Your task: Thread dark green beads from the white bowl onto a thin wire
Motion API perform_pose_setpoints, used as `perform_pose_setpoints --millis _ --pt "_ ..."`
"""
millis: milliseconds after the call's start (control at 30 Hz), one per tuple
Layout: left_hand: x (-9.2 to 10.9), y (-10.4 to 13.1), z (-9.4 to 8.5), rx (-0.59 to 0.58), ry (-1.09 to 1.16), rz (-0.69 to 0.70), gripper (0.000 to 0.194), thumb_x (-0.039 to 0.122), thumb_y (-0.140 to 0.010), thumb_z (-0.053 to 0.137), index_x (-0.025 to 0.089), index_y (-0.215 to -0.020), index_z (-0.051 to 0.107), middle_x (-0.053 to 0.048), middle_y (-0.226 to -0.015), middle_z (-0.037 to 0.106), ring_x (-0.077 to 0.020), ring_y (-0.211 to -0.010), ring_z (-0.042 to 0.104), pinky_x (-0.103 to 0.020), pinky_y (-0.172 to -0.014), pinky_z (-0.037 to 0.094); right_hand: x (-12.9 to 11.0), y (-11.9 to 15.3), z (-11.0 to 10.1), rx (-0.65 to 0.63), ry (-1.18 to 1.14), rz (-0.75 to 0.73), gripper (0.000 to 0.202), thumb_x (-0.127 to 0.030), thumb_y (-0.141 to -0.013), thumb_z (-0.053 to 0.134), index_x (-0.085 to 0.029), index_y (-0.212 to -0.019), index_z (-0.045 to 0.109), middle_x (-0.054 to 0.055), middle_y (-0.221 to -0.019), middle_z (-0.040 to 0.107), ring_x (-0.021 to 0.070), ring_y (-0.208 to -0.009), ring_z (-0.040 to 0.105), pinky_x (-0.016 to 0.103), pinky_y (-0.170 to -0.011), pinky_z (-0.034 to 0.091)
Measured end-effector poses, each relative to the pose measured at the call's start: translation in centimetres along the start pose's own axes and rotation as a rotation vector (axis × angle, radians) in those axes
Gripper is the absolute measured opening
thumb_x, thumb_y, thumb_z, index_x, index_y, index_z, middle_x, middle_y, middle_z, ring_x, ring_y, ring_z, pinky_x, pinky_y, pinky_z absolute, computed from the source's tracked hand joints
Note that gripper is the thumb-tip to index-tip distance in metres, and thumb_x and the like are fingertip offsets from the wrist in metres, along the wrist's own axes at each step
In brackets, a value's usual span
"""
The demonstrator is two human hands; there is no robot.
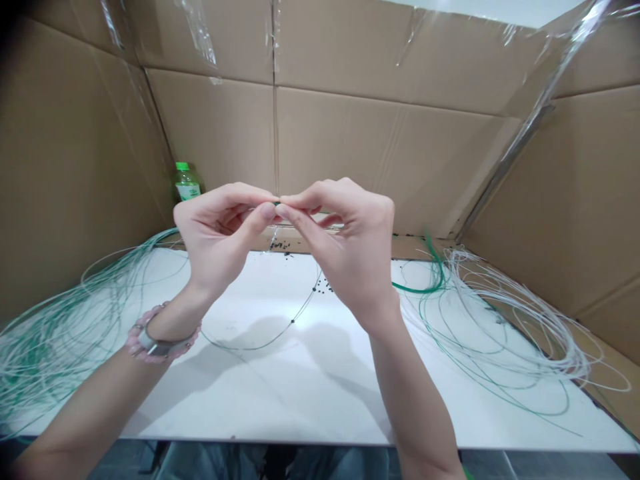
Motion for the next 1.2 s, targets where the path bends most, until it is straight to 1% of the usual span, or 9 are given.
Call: perform_pose_setpoints --millis 167,333,467,667,800,867,967,1067,1200 --pt "0.5 -0.2 -0.2 -0.027 -0.082 0.070 0.006 0.016 -0.083 0.063 0.017 -0.079 0.067 0.000 -0.075 0.069 -0.0096 -0.068 0.065 -0.021 -0.061 0.055 -0.5 -0.1 0.1 -0.014 0.011 -0.033 0.010 -0.015 -0.079 0.068 -0.023 -0.073 0.068 -0.002 -0.070 0.066 0.0121 -0.067 0.059 0.026 -0.055 0.051" --pt "2.5 -0.4 0.3 -0.107 -0.332 0.336 0.009 0.011 -0.081 0.063 0.017 -0.075 0.062 0.001 -0.067 0.064 -0.0076 -0.059 0.057 -0.019 -0.054 0.048 -0.5 -0.1 0.1 -0.045 0.100 -0.054 0.007 -0.015 -0.078 0.067 -0.019 -0.072 0.066 -0.001 -0.070 0.065 0.0112 -0.064 0.058 0.025 -0.055 0.050" --pt "3.0 -0.2 0.7 -0.148 -0.504 0.395 0.013 0.016 -0.086 0.057 0.018 -0.074 0.058 0.001 -0.067 0.060 -0.0089 -0.060 0.056 -0.022 -0.056 0.046 0.1 -0.1 0.5 -0.107 0.116 -0.010 0.007 -0.017 -0.079 0.066 -0.022 -0.074 0.064 -0.001 -0.072 0.064 0.0127 -0.070 0.059 0.024 -0.055 0.050" --pt "1.8 -0.4 0.2 -0.120 -0.316 0.219 0.012 0.019 -0.086 0.058 0.019 -0.074 0.057 0.001 -0.068 0.057 -0.0098 -0.062 0.054 -0.023 -0.056 0.047 0.7 -0.5 0.5 -0.170 0.023 0.058 0.007 -0.014 -0.075 0.064 -0.021 -0.072 0.062 -0.001 -0.072 0.062 0.0127 -0.073 0.060 0.020 -0.052 0.048" --pt "0.6 -0.6 -0.6 -0.044 -0.204 0.116 0.012 0.022 -0.085 0.060 0.020 -0.074 0.058 0.000 -0.069 0.058 -0.0097 -0.062 0.054 -0.022 -0.055 0.047 2.1 -0.3 1.3 -0.434 0.033 0.127 0.004 -0.016 -0.073 0.066 -0.019 -0.071 0.065 -0.001 -0.071 0.064 0.0117 -0.068 0.060 0.021 -0.056 0.051" --pt "0.1 -0.5 -0.4 -0.053 -0.183 0.091 0.011 0.022 -0.085 0.060 0.020 -0.074 0.059 0.000 -0.069 0.058 -0.0090 -0.062 0.054 -0.021 -0.055 0.047 2.7 -0.1 1.6 -0.502 -0.005 0.155 0.003 -0.022 -0.075 0.068 -0.020 -0.078 0.068 0.000 -0.078 0.068 0.0122 -0.068 0.063 0.023 -0.059 0.054" --pt "-0.9 -0.1 0.4 -0.101 -0.141 0.043 0.010 0.022 -0.085 0.060 0.019 -0.076 0.059 0.001 -0.071 0.060 -0.0078 -0.064 0.055 -0.019 -0.058 0.049 3.1 -0.4 1.4 -0.399 -0.145 0.184 0.012 -0.031 -0.078 0.069 -0.022 -0.085 0.069 0.001 -0.084 0.070 0.0142 -0.074 0.067 0.024 -0.063 0.058" --pt "-2.0 0.5 1.0 -0.106 -0.076 -0.027 0.010 0.021 -0.086 0.060 0.018 -0.077 0.060 0.001 -0.073 0.062 -0.0065 -0.065 0.057 -0.017 -0.059 0.049 3.5 -0.6 1.4 -0.288 -0.203 0.200 0.012 -0.033 -0.078 0.070 -0.021 -0.077 0.068 0.001 -0.076 0.069 0.0144 -0.072 0.067 0.024 -0.061 0.058" --pt "-2.8 0.8 1.2 -0.084 0.008 -0.108 0.012 0.022 -0.086 0.061 0.016 -0.076 0.060 0.001 -0.071 0.061 -0.0052 -0.062 0.057 -0.015 -0.057 0.047 3.8 -0.4 1.8 -0.274 -0.150 0.201 0.008 -0.026 -0.076 0.071 -0.020 -0.072 0.067 0.001 -0.070 0.067 0.0136 -0.068 0.066 0.021 -0.054 0.056"
Point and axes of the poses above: each hand's wrist, its own y-axis away from the middle knuckle, its own z-axis out of the palm, x = y × z, the point moved 8 cm from there along -y, towards the middle knuckle
